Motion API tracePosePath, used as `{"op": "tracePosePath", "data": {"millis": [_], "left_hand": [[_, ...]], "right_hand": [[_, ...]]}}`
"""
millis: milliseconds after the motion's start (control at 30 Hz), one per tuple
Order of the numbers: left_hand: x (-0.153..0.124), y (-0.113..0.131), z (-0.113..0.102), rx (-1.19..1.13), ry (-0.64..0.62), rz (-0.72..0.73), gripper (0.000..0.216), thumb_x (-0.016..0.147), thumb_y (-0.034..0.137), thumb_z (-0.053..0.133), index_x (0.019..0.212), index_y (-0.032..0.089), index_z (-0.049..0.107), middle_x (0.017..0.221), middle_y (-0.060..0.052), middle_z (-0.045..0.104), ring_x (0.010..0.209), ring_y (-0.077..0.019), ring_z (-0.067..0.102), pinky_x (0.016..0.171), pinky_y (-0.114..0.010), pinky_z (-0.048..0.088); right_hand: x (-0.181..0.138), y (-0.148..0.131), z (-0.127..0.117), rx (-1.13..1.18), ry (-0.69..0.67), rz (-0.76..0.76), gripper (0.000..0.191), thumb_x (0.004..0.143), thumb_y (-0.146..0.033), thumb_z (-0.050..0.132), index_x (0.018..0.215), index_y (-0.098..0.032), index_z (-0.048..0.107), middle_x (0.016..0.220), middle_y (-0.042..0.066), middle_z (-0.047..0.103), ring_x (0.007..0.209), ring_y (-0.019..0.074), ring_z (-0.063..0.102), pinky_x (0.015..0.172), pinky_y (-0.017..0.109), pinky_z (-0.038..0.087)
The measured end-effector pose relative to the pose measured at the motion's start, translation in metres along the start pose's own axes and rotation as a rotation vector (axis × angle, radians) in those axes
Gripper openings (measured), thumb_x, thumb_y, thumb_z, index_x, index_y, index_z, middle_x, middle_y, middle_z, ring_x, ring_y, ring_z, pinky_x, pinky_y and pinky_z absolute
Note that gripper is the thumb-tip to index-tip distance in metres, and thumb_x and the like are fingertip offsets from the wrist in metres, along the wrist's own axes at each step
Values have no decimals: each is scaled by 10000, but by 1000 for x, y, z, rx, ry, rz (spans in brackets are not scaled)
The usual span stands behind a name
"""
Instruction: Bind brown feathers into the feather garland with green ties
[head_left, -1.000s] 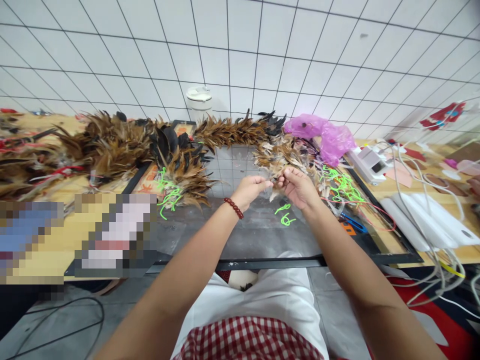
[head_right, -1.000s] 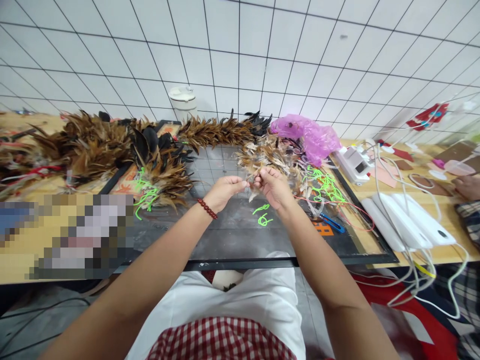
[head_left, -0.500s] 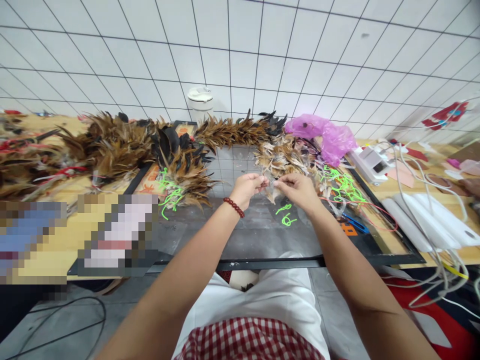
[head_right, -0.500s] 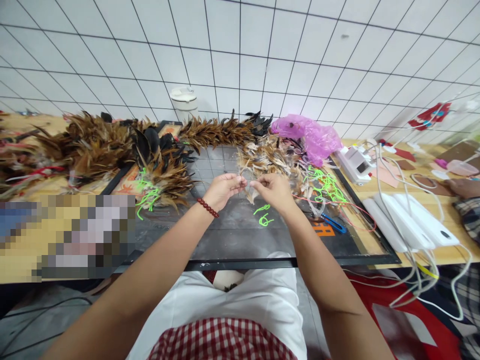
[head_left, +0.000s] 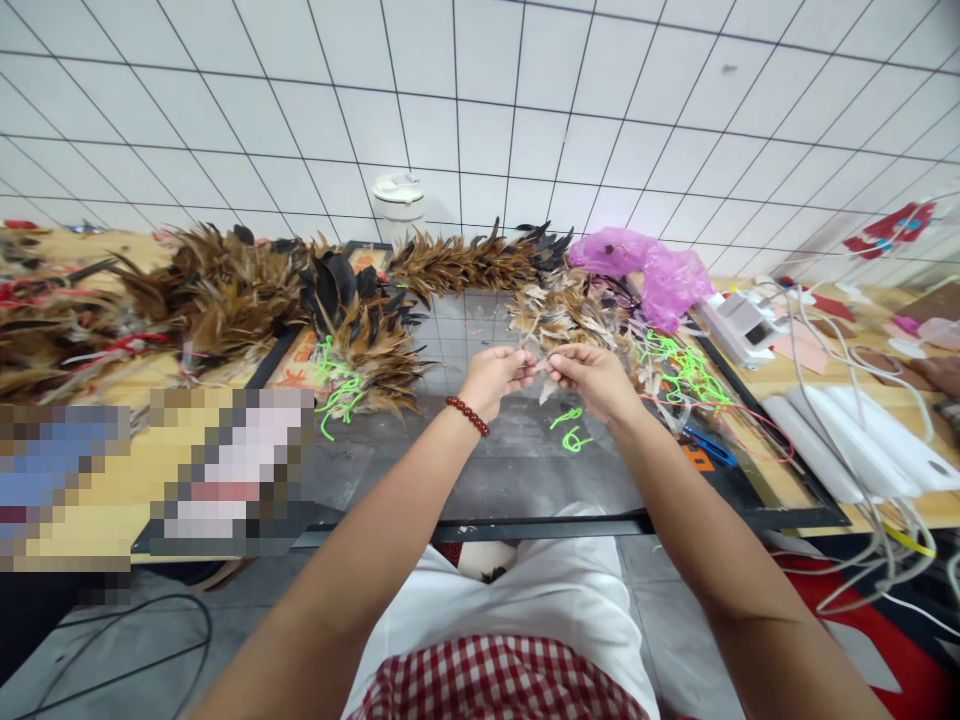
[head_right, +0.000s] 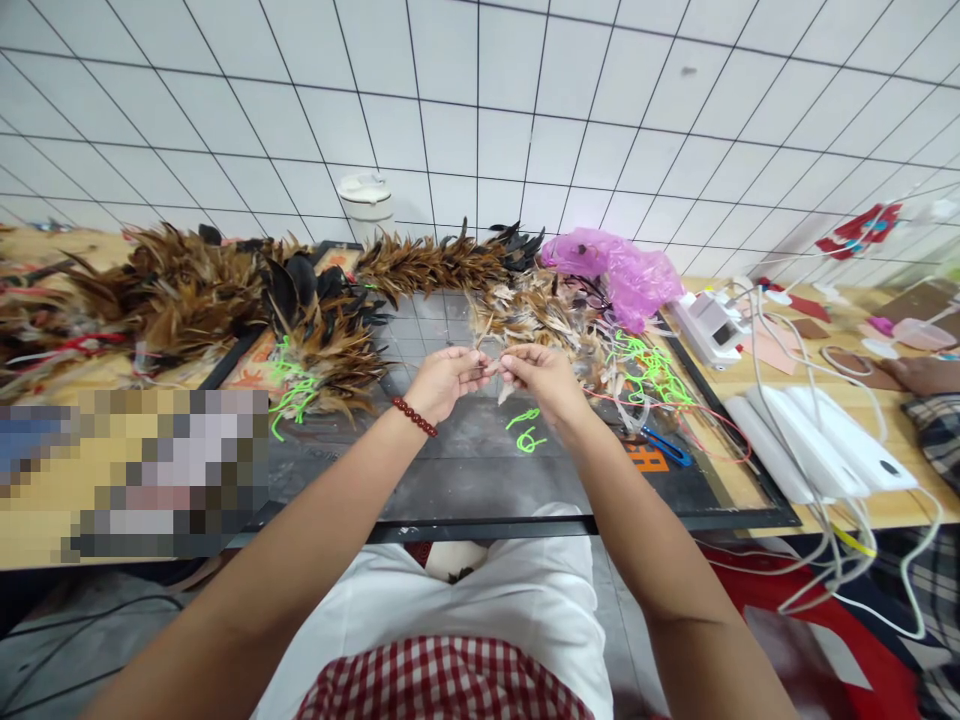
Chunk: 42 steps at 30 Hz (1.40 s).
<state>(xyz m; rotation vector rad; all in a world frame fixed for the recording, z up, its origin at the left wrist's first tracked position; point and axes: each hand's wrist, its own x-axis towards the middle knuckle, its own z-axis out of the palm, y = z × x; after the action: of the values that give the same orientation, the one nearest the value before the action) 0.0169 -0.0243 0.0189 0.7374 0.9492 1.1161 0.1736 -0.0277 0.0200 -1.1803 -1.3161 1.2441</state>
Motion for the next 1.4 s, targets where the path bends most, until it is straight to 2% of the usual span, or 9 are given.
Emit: {"op": "tracePosePath", "data": {"millis": [133,333,733,800,933,1033,1167,1300,1400], "left_hand": [[-2,-1,1,15,-22,-65,126,709,161,700,714,109,585,694,-76,667,633,-146,659,670,-288,519],[-3,1,2,65,-16,-88,104,746,157,661,695,104,589,656,-70,664,578,-126,643,601,-255,523],[-1,-3,-1,126,-176,-122,147,689,183,727,684,90,613,593,-44,623,499,-79,566,540,-222,495],[-1,-1,-2,115,-122,-103,126,704,161,705,670,97,602,574,-30,600,475,-73,541,517,-220,479],[0,3,-2,75,-22,-87,87,752,129,641,680,103,598,620,-42,618,508,-79,562,544,-226,486],[0,2,-1,86,8,-92,97,752,100,628,664,99,586,694,-81,657,558,-99,604,598,-252,508],[0,-1,0,74,14,-82,112,734,70,637,646,93,571,677,-90,659,592,-118,631,658,-279,527],[0,-1,0,103,21,-91,107,744,65,620,650,94,578,648,-80,657,581,-118,633,655,-279,527],[-2,0,0,182,-35,-133,79,741,104,646,675,86,608,643,-85,663,560,-116,626,609,-258,520]], "right_hand": [[0,0,1,58,37,-6,326,583,-395,765,789,-176,642,645,-4,627,570,103,553,542,236,438],[-3,4,6,-206,94,-222,224,669,-372,710,744,-169,653,672,10,649,584,113,558,559,246,436],[1,9,-1,-348,132,-308,175,732,-341,648,784,-174,660,713,19,653,626,132,566,603,267,453],[2,9,-7,-512,67,-381,166,757,-294,619,864,-180,675,810,43,666,715,157,590,681,299,466],[4,11,-21,-968,-233,-559,203,780,-208,581,949,-212,693,1091,82,618,1011,217,549,899,381,389],[4,13,-23,-1145,-327,-547,147,807,-226,561,875,-218,692,1070,74,615,1028,226,523,900,374,358],[1,11,-16,-1196,-252,-561,176,866,-202,470,894,-188,643,911,66,637,896,196,543,814,315,361],[-3,5,-11,-1232,-113,-676,220,904,-229,422,937,-185,635,908,75,636,865,198,530,791,312,338],[-4,3,-11,-1253,-49,-748,217,904,-231,436,935,-185,646,921,79,633,887,206,520,805,327,330]]}}
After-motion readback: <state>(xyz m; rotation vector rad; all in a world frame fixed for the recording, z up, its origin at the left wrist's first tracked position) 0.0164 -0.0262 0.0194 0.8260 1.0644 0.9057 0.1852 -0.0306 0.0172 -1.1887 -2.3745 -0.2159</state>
